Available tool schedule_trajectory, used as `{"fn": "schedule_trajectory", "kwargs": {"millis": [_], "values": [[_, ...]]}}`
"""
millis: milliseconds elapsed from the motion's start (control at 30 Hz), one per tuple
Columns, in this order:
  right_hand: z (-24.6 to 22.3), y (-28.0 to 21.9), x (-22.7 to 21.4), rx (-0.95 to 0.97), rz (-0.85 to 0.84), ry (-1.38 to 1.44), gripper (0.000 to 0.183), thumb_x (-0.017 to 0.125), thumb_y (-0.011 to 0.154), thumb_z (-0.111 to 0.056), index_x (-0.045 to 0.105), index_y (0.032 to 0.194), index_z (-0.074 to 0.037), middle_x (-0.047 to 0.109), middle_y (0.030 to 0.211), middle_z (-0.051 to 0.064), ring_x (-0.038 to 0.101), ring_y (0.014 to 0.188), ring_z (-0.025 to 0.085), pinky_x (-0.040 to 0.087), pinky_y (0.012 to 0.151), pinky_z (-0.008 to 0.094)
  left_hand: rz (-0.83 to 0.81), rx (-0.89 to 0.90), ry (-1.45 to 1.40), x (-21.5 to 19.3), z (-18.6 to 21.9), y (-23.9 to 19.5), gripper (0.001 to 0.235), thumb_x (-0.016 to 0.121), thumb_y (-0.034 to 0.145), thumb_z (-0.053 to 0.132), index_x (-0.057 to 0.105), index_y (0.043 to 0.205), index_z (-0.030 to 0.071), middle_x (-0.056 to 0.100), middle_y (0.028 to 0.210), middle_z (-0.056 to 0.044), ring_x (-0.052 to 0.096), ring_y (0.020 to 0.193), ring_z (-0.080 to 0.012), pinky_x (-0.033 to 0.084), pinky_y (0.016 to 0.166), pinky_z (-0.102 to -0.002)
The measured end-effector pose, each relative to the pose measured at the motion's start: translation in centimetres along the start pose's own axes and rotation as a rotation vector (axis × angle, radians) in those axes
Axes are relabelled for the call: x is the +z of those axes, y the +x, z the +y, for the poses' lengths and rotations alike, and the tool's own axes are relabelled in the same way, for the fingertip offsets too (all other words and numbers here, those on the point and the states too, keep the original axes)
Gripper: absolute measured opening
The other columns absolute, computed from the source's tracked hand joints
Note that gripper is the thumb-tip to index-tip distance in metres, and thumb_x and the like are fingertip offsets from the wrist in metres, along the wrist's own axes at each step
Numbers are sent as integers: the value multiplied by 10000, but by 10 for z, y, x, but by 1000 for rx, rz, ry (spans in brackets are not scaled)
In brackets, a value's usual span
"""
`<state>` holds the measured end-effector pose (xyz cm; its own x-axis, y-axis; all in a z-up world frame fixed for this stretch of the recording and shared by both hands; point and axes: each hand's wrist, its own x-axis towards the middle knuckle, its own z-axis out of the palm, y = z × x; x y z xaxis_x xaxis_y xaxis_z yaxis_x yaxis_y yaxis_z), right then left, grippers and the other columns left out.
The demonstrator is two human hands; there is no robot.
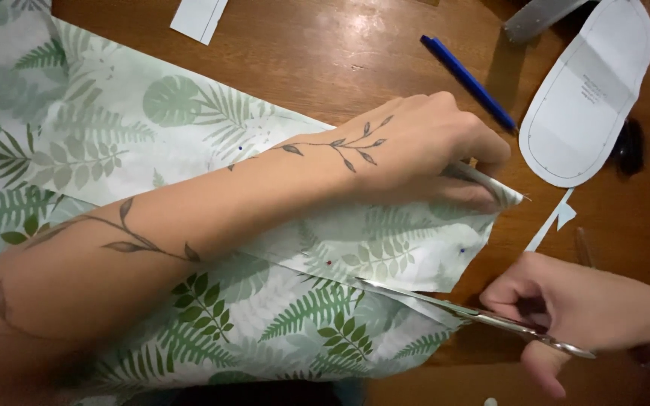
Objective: The person cuts a piece of green leaf-patterned fabric using scissors, following a pinned pattern. They then use a ruler and a blue pen to mark lines on the fabric before cutting again.
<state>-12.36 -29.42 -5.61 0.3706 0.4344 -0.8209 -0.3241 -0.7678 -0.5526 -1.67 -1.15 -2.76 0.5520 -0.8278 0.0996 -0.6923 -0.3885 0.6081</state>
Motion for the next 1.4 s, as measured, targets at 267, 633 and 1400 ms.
{"fn": "schedule_trajectory", "kwargs": {"millis": [267,633,1400], "values": [[-21,4,3,-5,-1,-26,810,1196,406,114,426,589,-60,370,549,26,253,544,158,168,467,379,34,25,-17,3,-3,2,320,682,912,522,562,762,266,606,660,26,583,663,-254,390,527,-439],[5,1,1,-28,-27,-8,750,1134,527,279,453,567,-32,405,526,38,305,521,150,199,453,360,31,19,-68,2,0,-1,357,672,870,481,478,705,231,545,639,13,511,594,-237,352,512,-413],[-27,8,9,-36,-21,-108,815,1268,664,-1,461,585,-71,455,540,9,339,526,143,267,469,359,25,67,-65,7,-4,1,340,687,863,439,477,714,218,573,672,7,521,617,-240,363,522,-418]]}}
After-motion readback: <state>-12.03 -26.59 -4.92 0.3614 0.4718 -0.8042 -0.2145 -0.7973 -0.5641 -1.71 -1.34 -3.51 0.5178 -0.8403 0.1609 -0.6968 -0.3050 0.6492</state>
